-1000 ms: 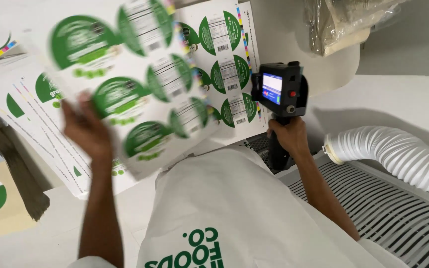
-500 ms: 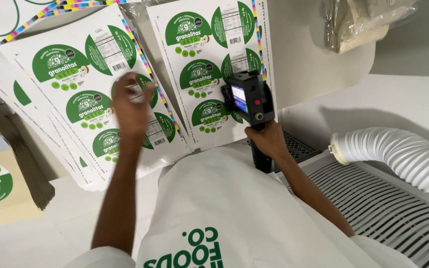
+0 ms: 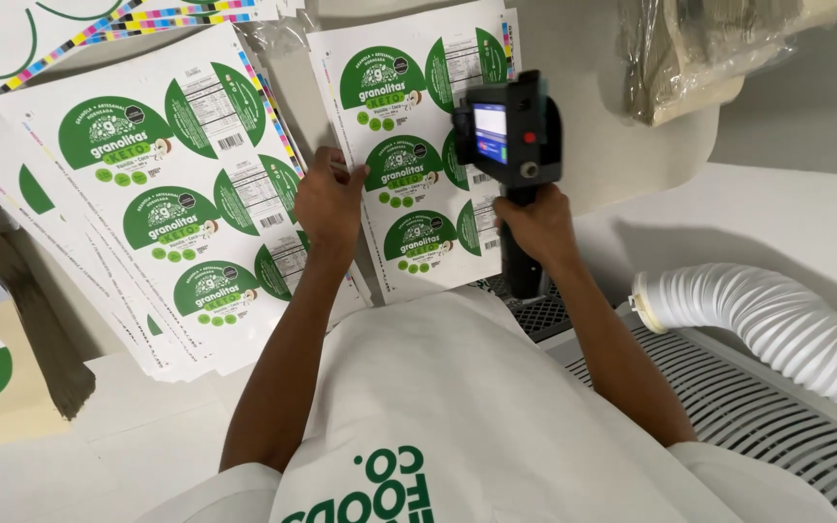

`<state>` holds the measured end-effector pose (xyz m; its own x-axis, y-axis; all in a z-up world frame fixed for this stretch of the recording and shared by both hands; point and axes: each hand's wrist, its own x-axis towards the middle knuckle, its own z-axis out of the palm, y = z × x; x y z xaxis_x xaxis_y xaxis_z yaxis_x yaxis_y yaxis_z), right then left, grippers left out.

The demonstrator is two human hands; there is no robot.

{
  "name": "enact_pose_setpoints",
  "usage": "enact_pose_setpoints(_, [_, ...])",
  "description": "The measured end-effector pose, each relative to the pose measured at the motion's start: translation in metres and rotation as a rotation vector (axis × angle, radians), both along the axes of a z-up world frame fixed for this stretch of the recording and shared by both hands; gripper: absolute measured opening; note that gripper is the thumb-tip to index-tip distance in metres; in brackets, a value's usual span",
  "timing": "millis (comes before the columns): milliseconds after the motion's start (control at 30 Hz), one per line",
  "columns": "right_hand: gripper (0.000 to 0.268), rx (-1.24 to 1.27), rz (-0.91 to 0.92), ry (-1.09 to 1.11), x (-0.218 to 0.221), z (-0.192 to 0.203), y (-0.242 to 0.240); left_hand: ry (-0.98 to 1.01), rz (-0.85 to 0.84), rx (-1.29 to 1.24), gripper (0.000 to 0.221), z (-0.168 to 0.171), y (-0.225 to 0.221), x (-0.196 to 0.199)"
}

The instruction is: The person repeatedly scans barcodes on sheets of printed labels using a handheld barcode scanner. They pick up each sheet, scan the barcodes, and place the sheet back on the stack. The process is repeated for multiple sheets throughout the clip.

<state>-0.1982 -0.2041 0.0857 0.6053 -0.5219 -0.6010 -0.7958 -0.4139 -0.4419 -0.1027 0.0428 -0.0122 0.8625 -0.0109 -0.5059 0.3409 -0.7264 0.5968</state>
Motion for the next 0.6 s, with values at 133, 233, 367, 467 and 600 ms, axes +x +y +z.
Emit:
enact_pose_setpoints(133, [0.029,0.046,0.047,0.035,0.020,0.002,0.021,0.052,-0.002,-0.007,0.026,0.022,-0.003,0.006])
enact_pose_setpoints(233, [0.025,0.048,0.066,0.065,0.022,-0.006,0.018,0.078,0.023,0.005,0.025,0.025,-0.005,0.006])
enact_pose_setpoints(367, [0.027,-0.030,0.059,0.109,0.016,-0.011,-0.008,0.061,-0.011,0.015,0.027,0.020,-0.004,0.006])
enact_pose_setpoints(467, [0.026,-0.058,0.042,0.088,0.025,-0.005,-0.026,0.066,-0.004,0.042,0.026,0.028,-0.006,0.008])
enact_pose_setpoints(600, [0.030,-0.019,0.025,-0.019,0.058,0.000,-0.032,0.052,-0.012,0.066,0.027,0.029,-0.007,0.007])
